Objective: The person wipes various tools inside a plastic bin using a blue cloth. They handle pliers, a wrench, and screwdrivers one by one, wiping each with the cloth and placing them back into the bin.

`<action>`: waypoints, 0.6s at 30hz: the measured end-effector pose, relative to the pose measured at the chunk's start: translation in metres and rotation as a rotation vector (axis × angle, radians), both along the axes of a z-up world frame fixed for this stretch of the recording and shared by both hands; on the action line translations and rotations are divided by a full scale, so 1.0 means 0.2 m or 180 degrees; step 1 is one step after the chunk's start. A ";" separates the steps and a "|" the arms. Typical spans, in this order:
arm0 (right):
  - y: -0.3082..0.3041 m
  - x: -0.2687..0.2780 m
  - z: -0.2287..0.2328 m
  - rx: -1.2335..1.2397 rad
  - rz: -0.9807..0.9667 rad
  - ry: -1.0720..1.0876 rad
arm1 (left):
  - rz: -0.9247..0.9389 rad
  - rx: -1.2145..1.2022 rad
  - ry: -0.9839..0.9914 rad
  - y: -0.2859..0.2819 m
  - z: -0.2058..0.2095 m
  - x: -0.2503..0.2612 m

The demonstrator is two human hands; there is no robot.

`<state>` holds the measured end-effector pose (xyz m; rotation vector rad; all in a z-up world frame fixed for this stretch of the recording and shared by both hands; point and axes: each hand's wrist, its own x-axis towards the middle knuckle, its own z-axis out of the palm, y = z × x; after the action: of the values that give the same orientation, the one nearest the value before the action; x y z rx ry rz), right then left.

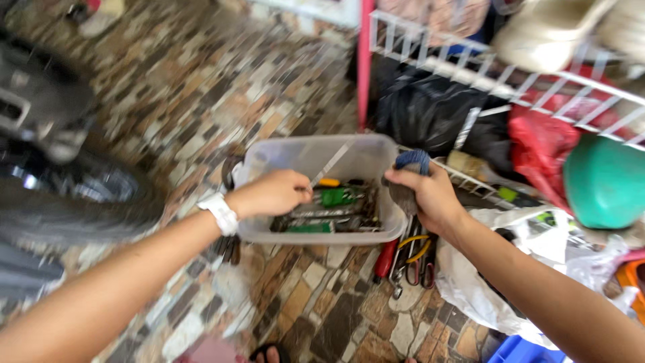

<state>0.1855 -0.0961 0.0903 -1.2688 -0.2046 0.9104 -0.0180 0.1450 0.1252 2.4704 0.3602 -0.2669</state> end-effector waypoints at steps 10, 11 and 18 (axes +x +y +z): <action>0.08 -0.27 -0.28 -0.1322 0.0540 -0.2232 | 0.1949 -0.0437 0.0026 0.52 -0.17 -0.33; 0.10 -0.29 -0.29 -0.1501 0.0534 -0.2308 | 0.2058 -0.0521 -0.0034 0.57 -0.22 -0.37; 0.13 -0.40 -0.33 -0.1608 0.0338 -0.3167 | 0.2420 -0.0559 0.0071 0.84 -0.63 -0.59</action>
<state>0.1064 -0.0694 0.0240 -2.1312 -0.8654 0.3424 -0.1364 0.3121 -0.0003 1.9878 1.1809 -0.0009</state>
